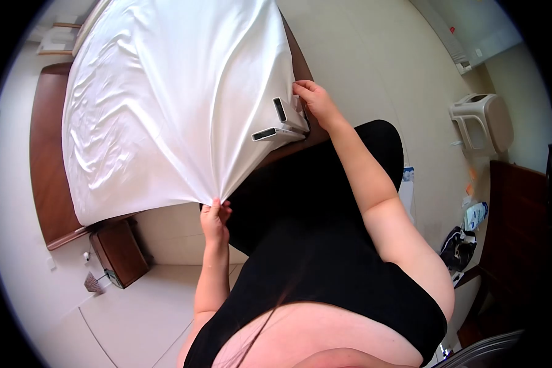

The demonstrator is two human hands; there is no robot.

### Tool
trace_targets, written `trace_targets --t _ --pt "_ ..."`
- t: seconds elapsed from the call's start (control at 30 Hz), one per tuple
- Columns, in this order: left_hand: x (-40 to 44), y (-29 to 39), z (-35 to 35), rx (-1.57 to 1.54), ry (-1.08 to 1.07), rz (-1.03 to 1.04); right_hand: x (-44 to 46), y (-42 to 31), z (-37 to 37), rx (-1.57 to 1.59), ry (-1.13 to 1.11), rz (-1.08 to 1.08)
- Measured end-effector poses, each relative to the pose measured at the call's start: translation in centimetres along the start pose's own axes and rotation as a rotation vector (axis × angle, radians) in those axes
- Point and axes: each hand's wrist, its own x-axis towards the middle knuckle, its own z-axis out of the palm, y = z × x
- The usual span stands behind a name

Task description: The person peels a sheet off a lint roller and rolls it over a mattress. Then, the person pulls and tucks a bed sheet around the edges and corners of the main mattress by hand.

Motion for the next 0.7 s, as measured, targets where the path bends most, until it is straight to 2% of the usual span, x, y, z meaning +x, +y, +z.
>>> trace_targets --t 0.07,0.17,0.27,0.3,0.33,0.37,0.4,0.43,0.5,0.6,0.7 --pt "0.0 -1.2 -0.2 -0.011 -0.018 -0.069 0.8 0.6 0.2 -0.036 0.009 -0.025" --pt "1.3 -1.6 0.2 0.204 0.049 -0.198 1.3 0.3 0.5 -0.092 0.052 -0.101" --pt "4.4 0.3 -1.2 0.867 -0.102 0.043 0.2 -1.5 1.8 -0.116 0.229 -0.332" --pt "2.7 4.1 2.0 1.340 0.066 0.313 0.1 -1.7 1.6 -0.141 0.249 -0.413" --pt "1.8 6.6 4.2 1.526 0.203 0.585 -0.2 -2.3 1.5 -0.244 0.179 -0.503" --pt "1.0 9.2 6.5 1.477 0.219 0.499 -0.6 -3.3 1.4 -0.352 0.106 -0.593" --pt "1.5 10.2 8.1 1.311 0.183 0.808 -1.0 -4.3 1.5 -0.462 0.030 -0.683" --pt "2.1 10.9 9.5 1.124 0.147 1.103 -1.7 -5.0 2.3 -0.600 0.058 -0.747" --pt "3.2 12.0 13.0 1.339 0.089 1.367 -1.6 -5.0 2.7 -0.709 0.048 -0.757" --pt "8.3 8.8 13.5 1.246 -0.112 1.456 -1.4 -5.5 3.1 -0.808 0.036 -0.831" --pt "7.7 8.3 13.3 1.316 -0.107 1.430 -2.0 -5.8 3.3 -0.909 0.018 -0.906"
